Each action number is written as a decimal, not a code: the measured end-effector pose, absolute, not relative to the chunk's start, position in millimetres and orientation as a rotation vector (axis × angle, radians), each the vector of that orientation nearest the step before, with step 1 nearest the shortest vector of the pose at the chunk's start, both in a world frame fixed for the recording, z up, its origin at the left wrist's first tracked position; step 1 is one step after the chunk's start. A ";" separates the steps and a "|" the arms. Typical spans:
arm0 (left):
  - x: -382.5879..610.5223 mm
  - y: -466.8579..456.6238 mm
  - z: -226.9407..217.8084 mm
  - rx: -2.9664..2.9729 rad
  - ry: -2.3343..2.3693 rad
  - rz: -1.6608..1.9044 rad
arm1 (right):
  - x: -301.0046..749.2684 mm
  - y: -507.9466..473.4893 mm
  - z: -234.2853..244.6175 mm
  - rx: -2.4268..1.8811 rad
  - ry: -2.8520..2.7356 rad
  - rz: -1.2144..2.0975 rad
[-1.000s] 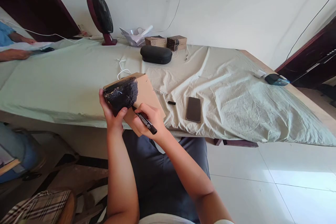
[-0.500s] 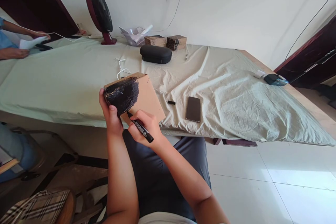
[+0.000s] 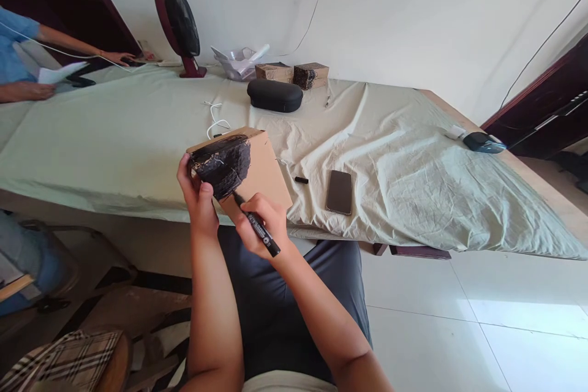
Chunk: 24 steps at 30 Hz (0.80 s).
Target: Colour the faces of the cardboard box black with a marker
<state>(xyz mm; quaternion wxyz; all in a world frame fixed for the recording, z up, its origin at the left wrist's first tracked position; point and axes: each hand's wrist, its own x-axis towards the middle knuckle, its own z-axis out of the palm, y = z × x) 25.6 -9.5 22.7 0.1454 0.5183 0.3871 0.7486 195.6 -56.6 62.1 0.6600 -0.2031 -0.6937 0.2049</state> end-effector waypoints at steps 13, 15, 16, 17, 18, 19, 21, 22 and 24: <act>35.3 -12.4 23.3 1.512 1.191 2.042 | 188.3 -75.7 53.7 -0.546 -1.679 0.590; 37.8 -12.6 24.4 1.482 1.188 2.052 | 191.5 -76.4 53.3 -0.527 -1.609 0.575; 38.4 -12.4 24.6 1.469 1.187 2.056 | 193.5 -76.3 53.1 -0.532 -1.572 0.569; 38.7 -12.3 24.6 1.460 1.189 2.057 | 195.5 -75.7 52.8 -0.550 -1.538 0.560; 38.4 -12.1 24.5 1.457 1.192 2.055 | 197.5 -74.8 52.5 -0.578 -1.509 0.546; 37.8 -12.1 24.1 1.457 1.195 2.051 | 199.3 -73.5 52.2 -0.611 -1.483 0.528; 35.3 -12.9 23.3 1.479 1.181 2.037 | 202.5 -70.3 51.6 -0.671 -1.440 0.499; 33.6 -13.8 22.7 1.508 1.162 2.012 | 203.9 -68.8 51.5 -0.693 -1.430 0.497; 30.2 -16.1 21.0 1.600 1.124 1.909 | 206.4 -67.2 51.8 -0.736 -1.427 0.531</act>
